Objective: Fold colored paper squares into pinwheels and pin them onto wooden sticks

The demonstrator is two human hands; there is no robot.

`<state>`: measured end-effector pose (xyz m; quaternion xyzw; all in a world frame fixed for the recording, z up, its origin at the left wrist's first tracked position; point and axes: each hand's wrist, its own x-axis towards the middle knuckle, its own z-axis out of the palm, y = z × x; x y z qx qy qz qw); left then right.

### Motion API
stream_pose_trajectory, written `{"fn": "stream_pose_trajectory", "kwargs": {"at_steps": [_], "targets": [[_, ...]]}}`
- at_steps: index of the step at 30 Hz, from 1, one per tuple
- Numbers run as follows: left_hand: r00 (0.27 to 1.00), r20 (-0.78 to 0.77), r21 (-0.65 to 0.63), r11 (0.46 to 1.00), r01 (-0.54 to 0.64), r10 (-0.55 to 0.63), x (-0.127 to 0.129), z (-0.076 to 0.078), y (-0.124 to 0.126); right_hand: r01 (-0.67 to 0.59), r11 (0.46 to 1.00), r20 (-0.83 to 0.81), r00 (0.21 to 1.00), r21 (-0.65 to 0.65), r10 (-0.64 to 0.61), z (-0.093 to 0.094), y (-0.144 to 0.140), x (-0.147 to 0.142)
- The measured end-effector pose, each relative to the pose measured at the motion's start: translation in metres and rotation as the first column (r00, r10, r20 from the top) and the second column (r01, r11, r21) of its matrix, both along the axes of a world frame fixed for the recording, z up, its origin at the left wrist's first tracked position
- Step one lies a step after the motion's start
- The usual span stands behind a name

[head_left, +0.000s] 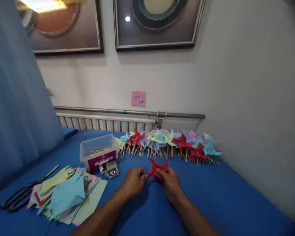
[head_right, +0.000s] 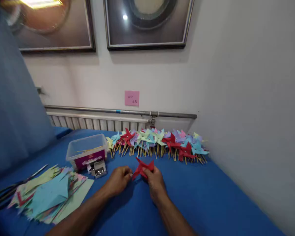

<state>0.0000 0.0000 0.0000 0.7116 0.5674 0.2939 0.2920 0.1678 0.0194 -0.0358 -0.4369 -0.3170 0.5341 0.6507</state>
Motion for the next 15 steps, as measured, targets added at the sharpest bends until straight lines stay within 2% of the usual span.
{"fn": "stream_pose_trajectory", "kwargs": {"at_steps": [6, 11, 15], "targets": [[0.993, -0.107, 0.065, 0.997, -0.034, 0.041, -0.01, 0.0, 0.006, 0.082, 0.997, -0.013, 0.997, 0.003, -0.081, 0.004, 0.009, 0.014], [0.963, -0.268, 0.135, 0.991, 0.006, 0.031, -0.011, 0.002, 0.002, 0.075, 0.997, -0.037, 0.996, -0.008, -0.075, 0.008, 0.004, 0.014], [0.941, -0.338, 0.13, 0.991, 0.021, 0.024, -0.008, 0.002, 0.0, 0.066, 0.998, -0.053, 0.996, -0.023, -0.067, 0.009, 0.002, 0.012]]}}
